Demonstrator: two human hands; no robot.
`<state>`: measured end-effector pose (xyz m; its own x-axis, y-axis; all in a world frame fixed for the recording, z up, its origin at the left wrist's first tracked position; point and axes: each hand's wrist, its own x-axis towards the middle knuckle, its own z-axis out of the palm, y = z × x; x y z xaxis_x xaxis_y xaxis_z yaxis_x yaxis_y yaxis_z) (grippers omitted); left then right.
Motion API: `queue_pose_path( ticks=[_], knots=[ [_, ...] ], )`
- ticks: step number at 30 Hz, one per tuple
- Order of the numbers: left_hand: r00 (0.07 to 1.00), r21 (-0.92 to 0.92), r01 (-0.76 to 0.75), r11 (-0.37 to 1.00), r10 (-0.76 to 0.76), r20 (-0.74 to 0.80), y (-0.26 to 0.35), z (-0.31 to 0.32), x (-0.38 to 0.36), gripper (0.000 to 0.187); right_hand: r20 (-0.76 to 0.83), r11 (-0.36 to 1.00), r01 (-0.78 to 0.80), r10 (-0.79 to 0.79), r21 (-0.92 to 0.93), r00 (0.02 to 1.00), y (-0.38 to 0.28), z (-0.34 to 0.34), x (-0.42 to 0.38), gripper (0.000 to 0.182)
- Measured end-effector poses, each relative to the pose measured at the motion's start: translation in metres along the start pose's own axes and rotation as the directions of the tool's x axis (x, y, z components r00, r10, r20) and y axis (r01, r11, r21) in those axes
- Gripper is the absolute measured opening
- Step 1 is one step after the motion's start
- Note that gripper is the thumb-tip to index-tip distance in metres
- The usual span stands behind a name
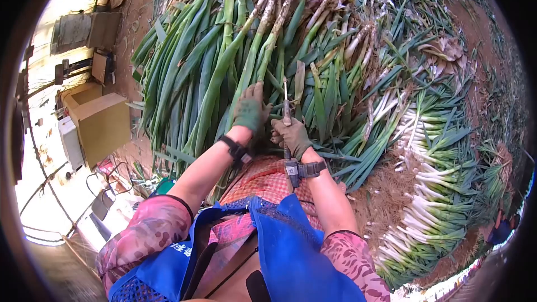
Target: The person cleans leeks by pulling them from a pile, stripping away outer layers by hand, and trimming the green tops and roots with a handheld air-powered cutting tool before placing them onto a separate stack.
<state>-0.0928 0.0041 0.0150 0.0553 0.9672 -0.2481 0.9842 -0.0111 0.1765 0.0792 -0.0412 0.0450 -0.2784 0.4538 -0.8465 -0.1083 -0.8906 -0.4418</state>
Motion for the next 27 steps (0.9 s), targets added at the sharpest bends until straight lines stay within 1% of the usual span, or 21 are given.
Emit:
queue_pose_path(
  ticks=[2,3,6,8,9,12,13,14,16,19,20,22,23,26,27],
  knots=[
    [0.972,0.136,0.118,0.984,-0.143,0.189,0.007,0.021,0.027,0.093,-0.024,0.999,0.000,-0.001,-0.038,1.000,-0.008,0.002,-0.002,0.028],
    [0.951,0.169,0.197,0.966,-0.230,0.205,0.013,0.015,0.044,0.085,-0.041,0.999,-0.002,0.000,-0.044,0.999,-0.007,0.000,-0.002,0.028],
    [0.926,0.217,0.314,0.924,-0.349,0.145,0.011,0.007,0.086,0.073,-0.033,0.999,0.047,-0.048,-0.018,0.998,0.000,-0.015,-0.001,0.029],
    [0.892,0.209,0.342,0.916,-0.386,0.235,0.009,-0.017,0.099,0.062,-0.023,0.999,0.051,-0.051,-0.006,0.998,-0.001,-0.021,-0.006,0.029],
    [0.889,0.255,0.356,0.899,-0.409,0.204,0.013,-0.017,0.106,0.054,-0.019,0.998,0.055,-0.055,0.004,0.998,-0.003,-0.023,-0.008,0.029],
    [0.849,0.021,0.391,0.920,-0.370,0.376,0.019,-0.027,0.098,0.052,0.005,0.997,0.072,-0.071,-0.022,0.997,-0.008,-0.017,-0.009,0.030],
    [0.840,-0.098,0.390,0.916,-0.310,0.445,0.012,-0.024,0.092,0.052,0.034,0.998,0.056,-0.056,-0.013,0.998,-0.013,-0.015,-0.011,0.029],
    [0.797,-0.217,0.407,0.887,-0.229,0.559,0.011,-0.026,0.083,0.056,0.031,0.998,0.059,-0.058,-0.022,0.998,-0.014,-0.013,-0.013,0.029],
    [0.785,-0.291,0.438,0.851,-0.203,0.585,0.004,-0.015,0.064,0.060,0.028,0.996,0.070,-0.069,-0.047,0.997,-0.018,-0.011,-0.012,0.028],
    [0.796,-0.355,0.494,0.794,-0.248,0.553,-0.005,0.014,0.050,0.060,0.064,0.999,-0.014,0.018,-0.050,0.998,-0.011,-0.016,-0.009,0.031],
    [0.785,-0.412,0.513,0.753,-0.217,0.581,-0.011,0.033,0.045,0.061,0.078,0.997,-0.045,0.049,-0.059,0.996,-0.007,-0.018,-0.010,0.032],
    [0.769,-0.519,0.547,0.657,-0.149,0.622,-0.012,0.045,0.046,0.061,0.068,0.994,0.020,-0.013,-0.106,0.998,0.002,-0.017,-0.011,0.031],
    [0.733,-0.526,0.595,0.608,-0.143,0.665,-0.012,0.050,0.041,0.059,0.064,0.990,0.054,-0.046,-0.129,0.997,0.007,-0.018,-0.010,0.031],
    [0.691,-0.641,0.705,0.304,-0.091,0.717,0.010,0.026,0.025,0.062,0.006,0.891,0.188,-0.204,-0.414,0.979,0.002,-0.032,0.022,0.040],
    [0.722,-0.643,0.667,0.376,-0.113,0.682,0.001,0.055,0.018,0.064,-0.026,0.907,0.149,-0.173,-0.394,0.985,-0.021,-0.028,0.021,0.040]
  ],
)
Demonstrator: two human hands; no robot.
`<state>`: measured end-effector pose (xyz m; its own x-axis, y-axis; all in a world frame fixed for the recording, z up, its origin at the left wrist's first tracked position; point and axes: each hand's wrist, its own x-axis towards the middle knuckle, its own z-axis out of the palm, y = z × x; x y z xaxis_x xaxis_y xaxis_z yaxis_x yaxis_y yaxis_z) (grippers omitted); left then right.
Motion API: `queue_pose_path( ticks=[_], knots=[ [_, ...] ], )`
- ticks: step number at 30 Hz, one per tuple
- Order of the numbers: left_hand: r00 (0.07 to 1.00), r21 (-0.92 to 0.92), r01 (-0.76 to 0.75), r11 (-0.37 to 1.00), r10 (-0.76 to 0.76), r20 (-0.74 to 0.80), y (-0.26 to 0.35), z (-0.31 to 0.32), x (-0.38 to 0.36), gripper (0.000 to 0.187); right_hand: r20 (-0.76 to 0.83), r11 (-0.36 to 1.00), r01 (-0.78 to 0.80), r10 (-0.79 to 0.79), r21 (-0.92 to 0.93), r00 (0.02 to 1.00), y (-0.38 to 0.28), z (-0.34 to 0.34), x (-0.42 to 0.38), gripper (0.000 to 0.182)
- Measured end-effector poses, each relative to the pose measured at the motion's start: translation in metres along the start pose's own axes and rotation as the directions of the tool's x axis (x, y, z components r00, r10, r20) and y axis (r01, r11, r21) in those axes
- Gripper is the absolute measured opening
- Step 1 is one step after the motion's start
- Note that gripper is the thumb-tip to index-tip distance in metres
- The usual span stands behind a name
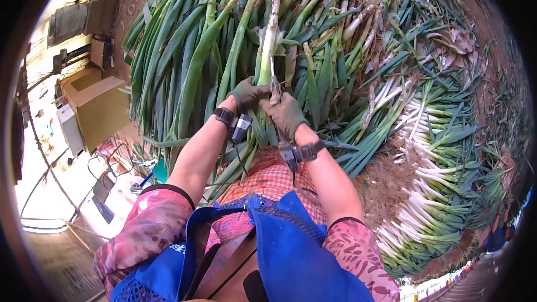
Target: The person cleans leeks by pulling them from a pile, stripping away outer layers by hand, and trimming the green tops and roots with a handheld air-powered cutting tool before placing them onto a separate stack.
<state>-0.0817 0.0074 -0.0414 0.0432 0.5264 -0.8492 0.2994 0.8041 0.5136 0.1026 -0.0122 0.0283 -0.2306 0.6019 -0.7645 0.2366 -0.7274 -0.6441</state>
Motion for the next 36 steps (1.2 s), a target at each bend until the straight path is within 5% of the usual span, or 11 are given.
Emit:
queue_pose_path(
  ticks=[4,6,8,18,20,22,26,27,28,31,36],
  knots=[
    [0.997,-0.270,0.053,0.961,-0.036,0.069,-0.001,0.013,-0.022,0.072,0.004,0.978,0.105,-0.106,-0.183,0.994,0.006,-0.013,0.109,0.039],
    [0.995,-0.305,0.049,0.951,-0.020,0.096,-0.005,0.020,-0.027,0.073,0.032,1.000,-0.009,0.009,-0.007,0.999,-0.046,-0.026,0.131,0.033],
    [0.996,-0.296,0.072,0.953,-0.051,0.078,0.014,0.025,-0.043,0.068,0.002,0.951,0.175,-0.181,-0.254,0.984,-0.035,-0.039,0.204,0.033],
    [0.962,-0.569,0.216,0.794,-0.072,0.263,0.004,0.026,-0.054,0.054,0.010,0.987,-0.075,0.077,-0.140,0.997,-0.013,-0.046,0.109,0.039],
    [0.946,-0.560,0.235,0.794,-0.055,0.319,-0.002,0.026,-0.049,0.052,0.144,0.842,0.224,-0.175,-0.491,0.974,-0.024,-0.055,0.140,0.040],
    [0.929,-0.532,0.252,0.808,-0.049,0.366,0.002,0.028,-0.049,0.050,0.061,0.933,0.166,-0.155,-0.319,0.986,-0.029,-0.051,0.152,0.046],
    [0.928,-0.070,-0.171,0.983,0.185,0.325,-0.004,0.057,-0.040,0.057,-0.002,0.911,0.243,-0.259,-0.334,0.966,-0.024,-0.056,0.145,0.054],
    [0.973,0.359,-0.171,0.917,0.099,0.210,0.015,0.048,-0.049,0.072,-0.092,0.900,0.318,-0.358,-0.299,0.929,-0.007,-0.065,0.142,0.056],
    [0.970,0.403,-0.217,0.889,0.243,-0.014,0.041,0.038,-0.060,0.071,-0.144,0.918,0.303,-0.346,-0.255,0.927,-0.005,-0.079,0.126,0.052],
    [0.566,0.818,-0.031,0.575,0.684,-0.460,0.063,-0.003,-0.043,0.070,-0.256,0.947,0.263,-0.304,-0.185,0.918,0.013,-0.124,0.118,0.039],
    [0.895,0.743,0.287,0.605,0.107,-0.433,0.076,-0.041,0.010,0.062,-0.169,0.880,0.064,-0.162,-0.470,0.972,-0.006,-0.112,0.103,0.013]
  ],
)
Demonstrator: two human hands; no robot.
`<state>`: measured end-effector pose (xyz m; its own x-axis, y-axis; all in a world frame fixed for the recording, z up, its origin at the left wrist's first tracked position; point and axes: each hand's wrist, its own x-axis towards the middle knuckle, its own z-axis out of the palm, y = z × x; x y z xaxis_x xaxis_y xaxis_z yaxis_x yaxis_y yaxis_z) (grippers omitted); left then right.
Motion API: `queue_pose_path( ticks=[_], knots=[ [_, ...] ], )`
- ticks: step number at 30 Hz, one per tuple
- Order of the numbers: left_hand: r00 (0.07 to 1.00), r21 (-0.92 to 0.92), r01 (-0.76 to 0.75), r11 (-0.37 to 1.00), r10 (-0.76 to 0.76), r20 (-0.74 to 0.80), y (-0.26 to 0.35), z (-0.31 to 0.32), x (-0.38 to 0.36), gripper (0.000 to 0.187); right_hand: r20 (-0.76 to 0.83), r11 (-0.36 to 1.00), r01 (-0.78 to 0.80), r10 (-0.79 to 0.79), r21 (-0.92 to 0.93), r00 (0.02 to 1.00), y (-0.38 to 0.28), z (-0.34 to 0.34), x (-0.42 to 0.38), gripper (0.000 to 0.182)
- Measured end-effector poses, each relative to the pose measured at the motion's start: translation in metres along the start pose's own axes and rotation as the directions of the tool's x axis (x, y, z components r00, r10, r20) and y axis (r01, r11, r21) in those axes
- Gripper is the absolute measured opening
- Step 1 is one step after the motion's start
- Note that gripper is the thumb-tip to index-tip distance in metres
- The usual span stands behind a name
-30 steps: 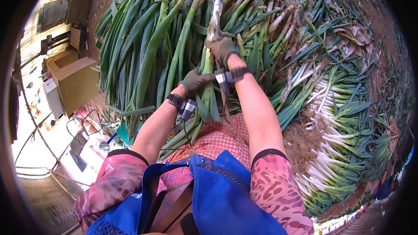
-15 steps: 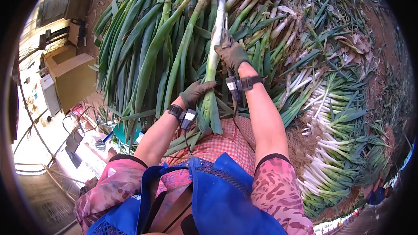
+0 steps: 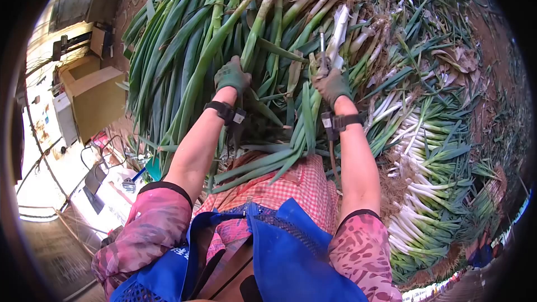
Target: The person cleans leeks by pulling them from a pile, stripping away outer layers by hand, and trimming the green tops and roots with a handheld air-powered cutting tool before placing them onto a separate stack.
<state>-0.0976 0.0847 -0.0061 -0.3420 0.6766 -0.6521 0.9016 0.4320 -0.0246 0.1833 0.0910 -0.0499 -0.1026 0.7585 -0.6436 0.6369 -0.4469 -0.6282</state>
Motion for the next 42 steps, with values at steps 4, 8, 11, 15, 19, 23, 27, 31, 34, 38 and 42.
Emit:
queue_pose_path(
  ticks=[4,8,11,15,19,23,27,31,34,38,42],
  knots=[
    [0.942,-0.919,0.015,0.394,0.303,0.145,-0.027,0.028,-0.011,0.046,0.373,0.766,-0.258,0.026,0.589,0.928,-0.040,0.031,-0.071,0.030],
    [0.913,-0.912,-0.101,0.398,0.400,0.074,-0.037,0.072,-0.042,0.057,0.390,0.756,-0.278,0.033,0.593,0.920,-0.070,0.063,-0.119,0.025],
    [0.894,-0.900,0.174,0.400,0.319,0.315,-0.036,0.073,-0.060,0.071,0.400,0.768,-0.326,0.100,0.551,0.911,-0.067,0.066,-0.128,0.026],
    [0.936,-0.921,0.186,0.343,0.222,0.272,-0.036,0.079,-0.058,0.075,0.489,0.716,-0.335,-0.011,0.613,0.872,-0.030,0.092,-0.142,0.028],
    [0.926,-0.901,0.261,0.347,0.174,0.336,-0.038,0.088,-0.049,0.077,0.370,0.849,-0.290,0.122,0.441,0.921,-0.039,0.097,-0.148,0.032],
    [0.915,-0.909,0.249,0.336,0.225,0.334,-0.044,0.110,-0.046,0.075,0.286,0.854,-0.207,0.071,0.477,0.956,-0.054,0.089,-0.095,0.032],
    [0.932,-0.909,0.221,0.354,0.197,0.303,-0.035,0.111,-0.057,0.073,0.275,0.878,-0.183,0.061,0.442,0.959,-0.085,0.062,-0.017,0.035],
    [0.911,-0.899,0.276,0.338,0.206,0.358,-0.031,0.100,-0.068,0.077,0.254,0.894,-0.150,0.042,0.422,0.966,-0.095,0.049,0.060,0.039],
    [0.898,-0.908,0.339,0.244,0.205,0.390,-0.027,0.097,-0.078,0.078,0.251,0.976,0.029,-0.085,0.218,0.964,-0.086,0.040,0.056,0.039],
    [0.890,-0.912,0.389,0.128,0.203,0.408,-0.025,0.098,-0.080,0.069,0.341,0.993,-0.038,-0.003,0.114,0.940,-0.068,0.053,-0.017,0.049],
    [0.874,-0.890,0.377,0.254,0.221,0.433,-0.032,0.110,-0.074,0.072,0.308,0.975,-0.120,0.058,0.186,0.950,-0.050,0.066,-0.037,0.056]
  ],
)
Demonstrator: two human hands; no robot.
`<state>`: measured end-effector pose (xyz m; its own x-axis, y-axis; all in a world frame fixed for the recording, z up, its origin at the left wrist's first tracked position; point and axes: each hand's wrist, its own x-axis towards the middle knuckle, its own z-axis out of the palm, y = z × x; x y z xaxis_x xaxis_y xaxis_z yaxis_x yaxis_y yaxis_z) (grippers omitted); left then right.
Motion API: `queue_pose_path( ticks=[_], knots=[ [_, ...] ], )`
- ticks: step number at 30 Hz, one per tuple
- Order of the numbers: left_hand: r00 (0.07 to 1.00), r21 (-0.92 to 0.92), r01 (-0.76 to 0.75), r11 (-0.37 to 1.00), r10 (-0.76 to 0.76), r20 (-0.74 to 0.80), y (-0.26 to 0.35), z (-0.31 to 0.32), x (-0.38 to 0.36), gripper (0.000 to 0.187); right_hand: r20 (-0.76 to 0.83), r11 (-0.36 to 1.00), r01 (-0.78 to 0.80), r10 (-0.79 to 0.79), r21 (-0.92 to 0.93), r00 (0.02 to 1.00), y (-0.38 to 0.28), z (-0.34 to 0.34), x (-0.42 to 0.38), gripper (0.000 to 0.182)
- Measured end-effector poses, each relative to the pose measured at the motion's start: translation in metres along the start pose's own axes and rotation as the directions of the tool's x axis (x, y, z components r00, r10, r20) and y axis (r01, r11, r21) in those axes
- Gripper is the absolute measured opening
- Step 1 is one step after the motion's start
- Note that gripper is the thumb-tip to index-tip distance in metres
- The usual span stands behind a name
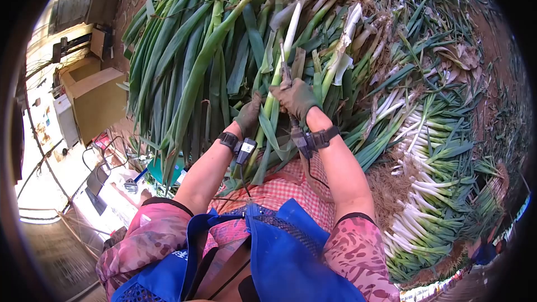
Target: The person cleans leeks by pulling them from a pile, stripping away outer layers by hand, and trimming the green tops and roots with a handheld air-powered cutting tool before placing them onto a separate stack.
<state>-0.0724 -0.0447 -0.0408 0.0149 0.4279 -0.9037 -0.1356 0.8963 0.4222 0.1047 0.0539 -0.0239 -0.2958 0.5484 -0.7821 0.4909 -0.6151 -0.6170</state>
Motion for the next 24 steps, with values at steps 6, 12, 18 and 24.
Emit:
queue_pose_path(
  ticks=[6,12,18,24],
  knots=[
    [0.973,0.680,-0.216,0.701,0.212,0.090,0.001,0.054,-0.015,0.062,-0.495,0.941,-0.201,0.042,-0.272,0.868,-0.016,-0.033,0.061,0.068],
    [0.322,0.998,0.024,0.053,0.945,-0.057,0.143,0.010,-0.027,0.074,-0.452,0.957,-0.202,0.090,-0.206,0.888,0.086,-0.066,0.063,0.053],
    [0.828,0.958,0.071,0.277,0.519,-0.211,0.203,-0.043,-0.008,0.040,-0.257,0.975,-0.122,0.168,0.185,0.952,0.063,-0.027,-0.020,0.043],
    [0.979,0.507,-0.092,0.857,0.172,-0.112,0.126,0.003,-0.009,0.051,-0.051,0.913,-0.015,0.039,0.408,0.998,0.027,0.022,-0.077,0.041]
  ],
)
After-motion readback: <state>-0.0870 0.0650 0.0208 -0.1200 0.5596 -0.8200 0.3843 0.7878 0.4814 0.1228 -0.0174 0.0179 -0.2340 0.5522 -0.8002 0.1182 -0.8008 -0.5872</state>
